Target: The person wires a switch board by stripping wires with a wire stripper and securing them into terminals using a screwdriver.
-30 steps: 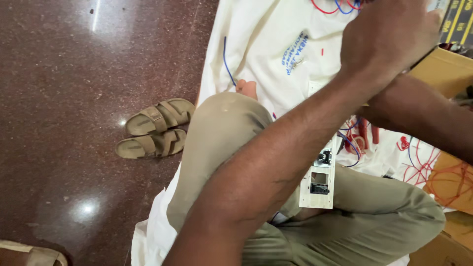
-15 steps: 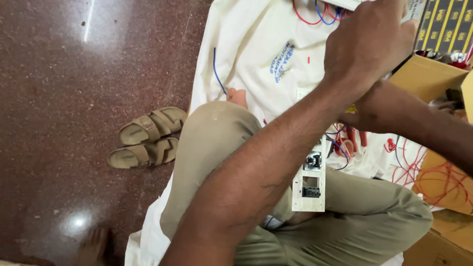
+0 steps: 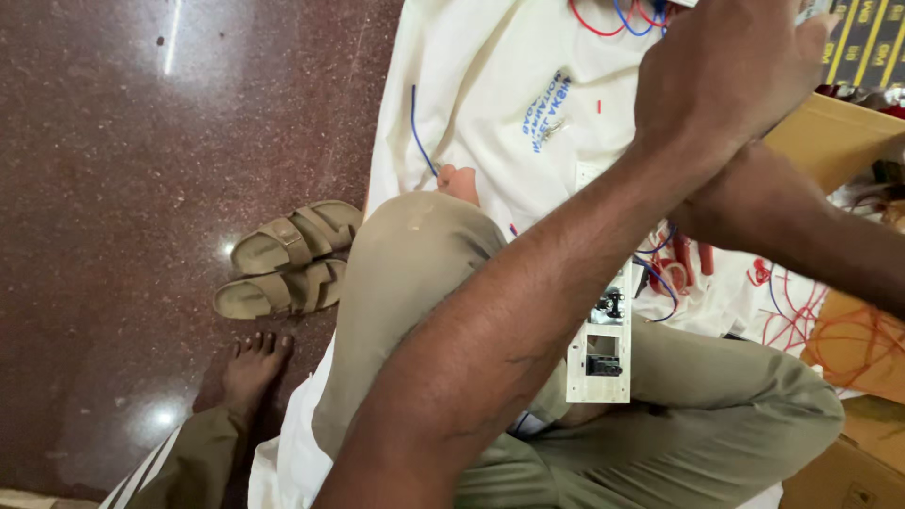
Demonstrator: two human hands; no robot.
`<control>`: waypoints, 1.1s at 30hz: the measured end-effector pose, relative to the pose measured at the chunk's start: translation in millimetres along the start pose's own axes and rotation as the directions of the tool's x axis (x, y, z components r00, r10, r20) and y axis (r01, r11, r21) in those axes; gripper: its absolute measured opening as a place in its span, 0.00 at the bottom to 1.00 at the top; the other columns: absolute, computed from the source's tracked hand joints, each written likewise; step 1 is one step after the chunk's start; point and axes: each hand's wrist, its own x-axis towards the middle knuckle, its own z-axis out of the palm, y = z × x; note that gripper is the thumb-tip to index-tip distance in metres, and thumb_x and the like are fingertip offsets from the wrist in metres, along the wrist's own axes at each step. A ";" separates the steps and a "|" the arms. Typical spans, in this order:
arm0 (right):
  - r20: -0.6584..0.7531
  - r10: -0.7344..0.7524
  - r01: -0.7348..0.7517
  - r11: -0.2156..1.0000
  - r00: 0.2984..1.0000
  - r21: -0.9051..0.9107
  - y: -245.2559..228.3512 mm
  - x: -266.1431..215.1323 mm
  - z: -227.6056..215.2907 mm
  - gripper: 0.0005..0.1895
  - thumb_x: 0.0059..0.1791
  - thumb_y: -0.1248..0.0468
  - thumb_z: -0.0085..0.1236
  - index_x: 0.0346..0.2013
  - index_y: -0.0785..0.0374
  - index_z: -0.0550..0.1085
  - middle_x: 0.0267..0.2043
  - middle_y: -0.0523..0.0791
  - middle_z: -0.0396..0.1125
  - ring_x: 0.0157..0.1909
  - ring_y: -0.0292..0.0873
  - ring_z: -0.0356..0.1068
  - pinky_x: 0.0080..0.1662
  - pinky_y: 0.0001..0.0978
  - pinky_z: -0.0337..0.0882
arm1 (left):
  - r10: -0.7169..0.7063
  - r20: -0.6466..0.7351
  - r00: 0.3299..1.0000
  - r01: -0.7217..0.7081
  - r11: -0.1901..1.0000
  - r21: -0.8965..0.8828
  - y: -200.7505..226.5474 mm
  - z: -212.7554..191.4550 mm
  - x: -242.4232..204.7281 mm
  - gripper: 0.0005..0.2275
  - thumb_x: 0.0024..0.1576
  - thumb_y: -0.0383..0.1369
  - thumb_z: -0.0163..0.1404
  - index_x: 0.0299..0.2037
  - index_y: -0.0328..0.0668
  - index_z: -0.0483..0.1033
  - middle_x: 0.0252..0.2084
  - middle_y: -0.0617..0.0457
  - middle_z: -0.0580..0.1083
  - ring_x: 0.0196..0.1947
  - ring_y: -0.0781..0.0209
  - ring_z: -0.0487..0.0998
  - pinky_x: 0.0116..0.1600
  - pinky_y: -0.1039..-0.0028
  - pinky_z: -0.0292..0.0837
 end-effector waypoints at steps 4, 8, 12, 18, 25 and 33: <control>-0.318 -0.172 0.220 0.968 0.932 0.121 5.8 4.1 -0.1 0.12 0.46 0.61 0.55 0.41 0.62 0.76 0.40 0.53 0.75 0.43 0.59 0.74 0.48 0.50 0.74 | 0.045 -0.030 0.999 -0.045 0.999 -0.025 0.1 -3.5 -3.4 0.16 0.51 0.44 0.48 0.41 0.42 0.77 0.35 0.46 0.82 0.37 0.46 0.85 0.40 0.54 0.78; -0.237 -0.237 0.265 0.960 0.942 0.091 1.5 1.7 -5.4 0.17 0.44 0.57 0.59 0.42 0.65 0.77 0.37 0.52 0.74 0.39 0.57 0.75 0.43 0.49 0.75 | 0.038 -0.057 0.998 -0.041 0.997 -0.057 -2.8 4.0 -6.3 0.15 0.50 0.41 0.49 0.41 0.42 0.78 0.39 0.44 0.81 0.37 0.43 0.84 0.41 0.52 0.76; -0.200 0.009 0.027 0.984 0.980 0.176 -0.3 6.8 -6.4 0.09 0.48 0.61 0.56 0.38 0.63 0.77 0.34 0.52 0.74 0.36 0.57 0.75 0.42 0.50 0.74 | -0.022 -0.014 1.000 0.021 0.993 -0.114 -2.2 4.7 -1.2 0.15 0.54 0.43 0.47 0.40 0.42 0.80 0.33 0.46 0.82 0.34 0.45 0.85 0.39 0.56 0.79; 0.521 0.124 -0.290 0.923 0.844 0.252 -14.9 8.2 -27.8 0.13 0.56 0.58 0.44 0.42 0.58 0.76 0.31 0.44 0.79 0.31 0.44 0.81 0.41 0.38 0.80 | 0.000 -0.107 0.994 -0.014 0.990 -0.137 -4.9 11.2 -3.1 0.16 0.53 0.44 0.47 0.38 0.40 0.80 0.31 0.45 0.81 0.31 0.43 0.84 0.35 0.54 0.77; -0.083 0.061 -0.040 0.973 0.995 0.227 -9.4 -4.1 -9.3 0.21 0.45 0.55 0.60 0.50 0.63 0.75 0.35 0.55 0.75 0.34 0.59 0.76 0.40 0.48 0.76 | -0.034 0.002 0.999 0.034 0.996 -0.087 -4.1 16.4 4.6 0.15 0.54 0.46 0.48 0.36 0.45 0.83 0.25 0.48 0.83 0.28 0.49 0.86 0.36 0.58 0.80; -0.085 -0.564 0.553 0.824 0.822 -0.121 0.1 -1.9 -13.8 0.13 0.48 0.64 0.58 0.47 0.64 0.74 0.43 0.52 0.75 0.45 0.54 0.76 0.48 0.46 0.76 | -0.049 -0.037 0.998 0.046 0.996 -0.074 0.8 5.4 -3.1 0.16 0.54 0.46 0.47 0.32 0.42 0.81 0.25 0.46 0.81 0.28 0.46 0.84 0.35 0.57 0.78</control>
